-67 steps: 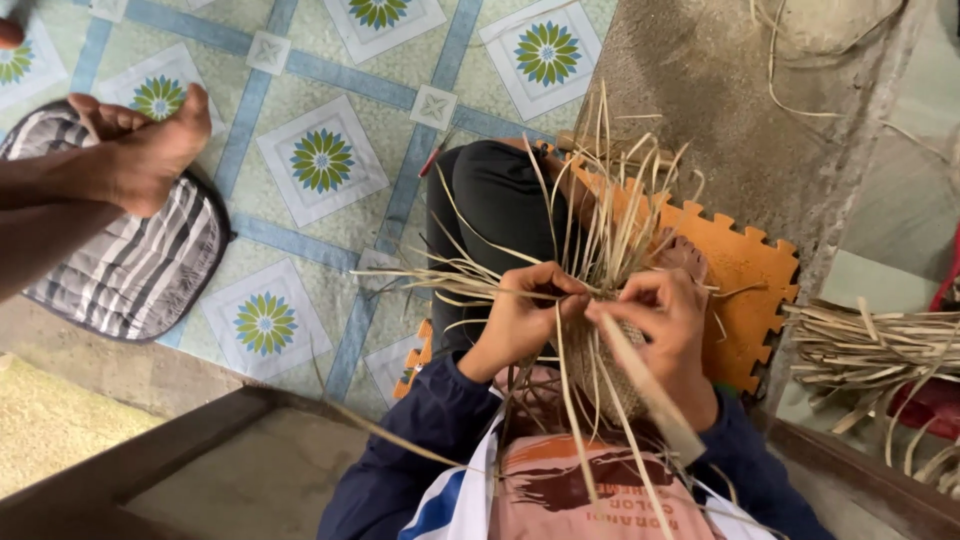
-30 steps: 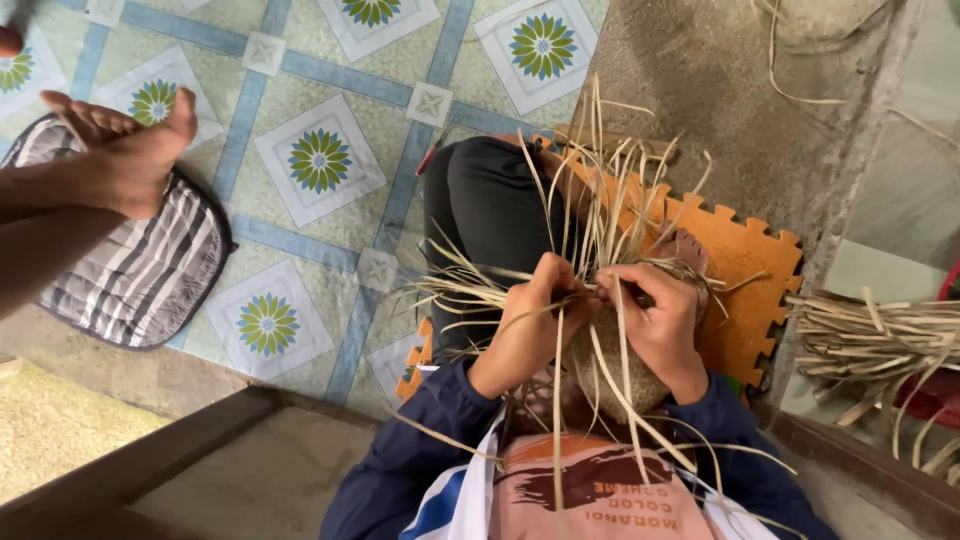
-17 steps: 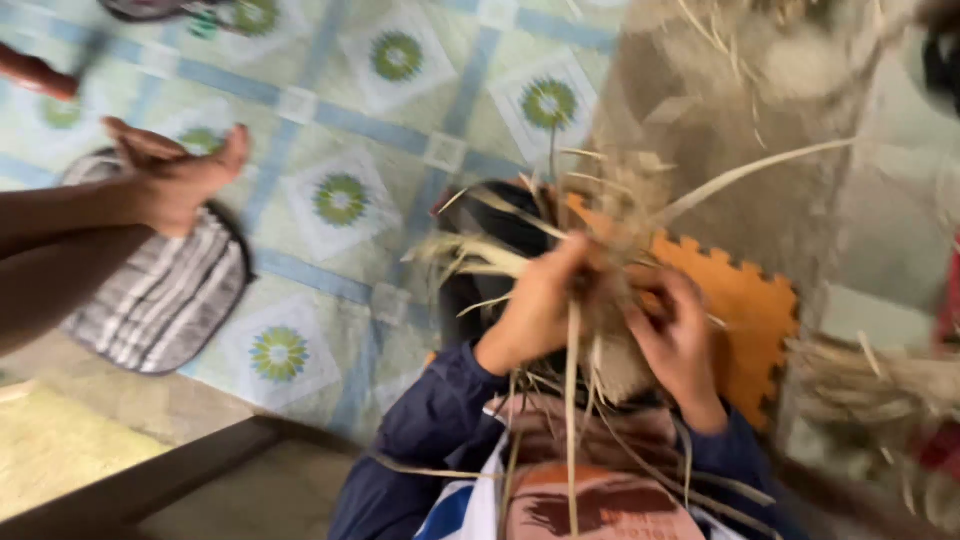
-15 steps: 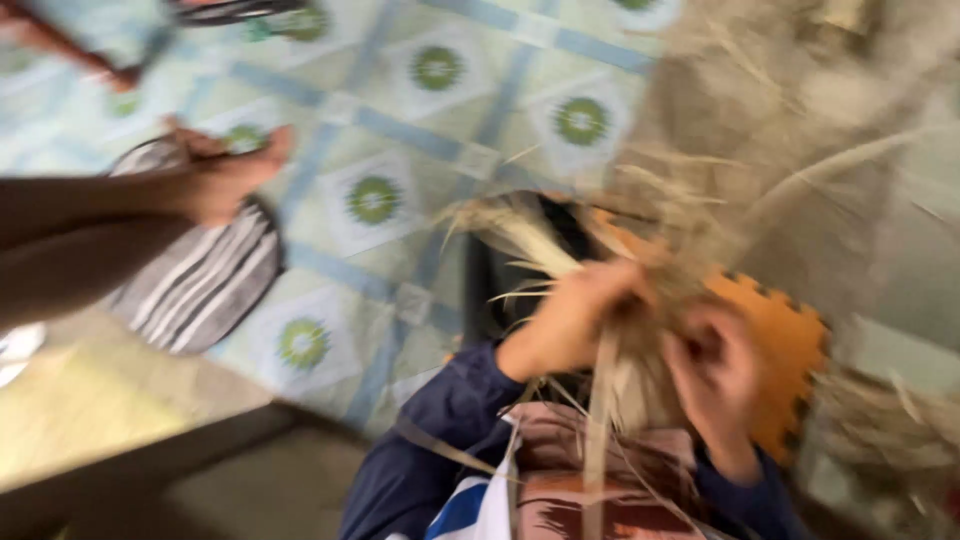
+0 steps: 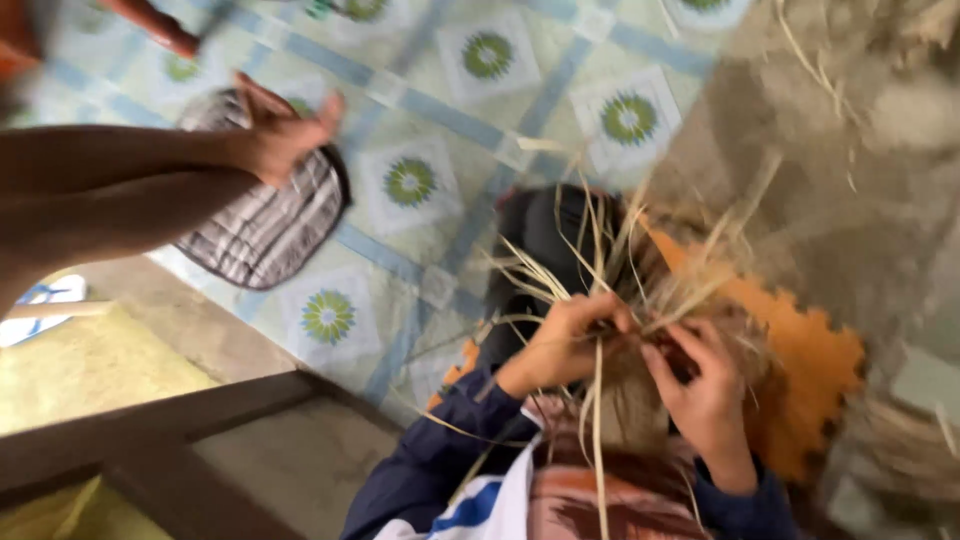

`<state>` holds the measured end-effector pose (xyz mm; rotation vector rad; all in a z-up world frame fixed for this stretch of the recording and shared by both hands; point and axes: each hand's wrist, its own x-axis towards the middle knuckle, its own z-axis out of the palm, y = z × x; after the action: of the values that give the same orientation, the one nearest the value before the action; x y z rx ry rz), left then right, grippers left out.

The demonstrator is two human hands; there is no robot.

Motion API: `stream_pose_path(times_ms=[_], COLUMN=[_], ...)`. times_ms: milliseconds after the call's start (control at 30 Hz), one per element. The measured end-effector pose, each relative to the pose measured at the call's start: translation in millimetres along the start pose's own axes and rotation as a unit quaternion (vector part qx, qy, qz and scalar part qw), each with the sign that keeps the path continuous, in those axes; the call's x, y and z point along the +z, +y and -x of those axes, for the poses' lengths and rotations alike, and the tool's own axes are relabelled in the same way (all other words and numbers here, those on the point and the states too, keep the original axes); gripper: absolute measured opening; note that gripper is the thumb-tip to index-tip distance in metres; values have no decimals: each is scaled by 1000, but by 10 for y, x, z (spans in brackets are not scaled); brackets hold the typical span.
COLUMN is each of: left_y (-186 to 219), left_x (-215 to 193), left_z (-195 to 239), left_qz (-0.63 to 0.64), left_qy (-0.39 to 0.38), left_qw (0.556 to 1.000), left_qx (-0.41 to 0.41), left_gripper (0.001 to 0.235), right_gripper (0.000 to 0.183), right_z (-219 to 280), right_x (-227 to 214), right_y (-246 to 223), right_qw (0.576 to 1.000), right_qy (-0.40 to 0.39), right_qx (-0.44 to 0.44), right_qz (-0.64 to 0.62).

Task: Weaving a hat from dried straw strands while sitting on a foam mat on the floor.

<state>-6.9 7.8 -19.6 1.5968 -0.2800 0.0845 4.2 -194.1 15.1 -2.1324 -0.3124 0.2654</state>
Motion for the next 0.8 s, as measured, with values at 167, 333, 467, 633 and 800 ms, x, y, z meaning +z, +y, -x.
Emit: stream_pose_path(times_ms=[167, 333, 467, 633, 800], left_y=[59, 45, 100, 264, 162], left_x=[56, 95, 117, 154, 211], left_z=[-17, 1, -10, -50, -21], left_qz=[125, 142, 168, 131, 102], left_qy=[45, 64, 79, 104, 110], left_qw=[991, 986, 979, 982, 984], left_qx=[-31, -61, -82, -90, -95], left_gripper=[11, 16, 20, 20, 22], right_gripper=[18, 13, 13, 7, 12], right_z=[-5, 76, 151, 112, 234], right_x=[15, 108, 195, 212, -165], right_y=[-105, 311, 325, 58, -201], right_qw=[986, 984, 961, 924, 942], right_qy=[99, 118, 156, 134, 136], right_qx=[13, -18, -217, -331, -306], right_qz=[-133, -134, 69, 138, 17])
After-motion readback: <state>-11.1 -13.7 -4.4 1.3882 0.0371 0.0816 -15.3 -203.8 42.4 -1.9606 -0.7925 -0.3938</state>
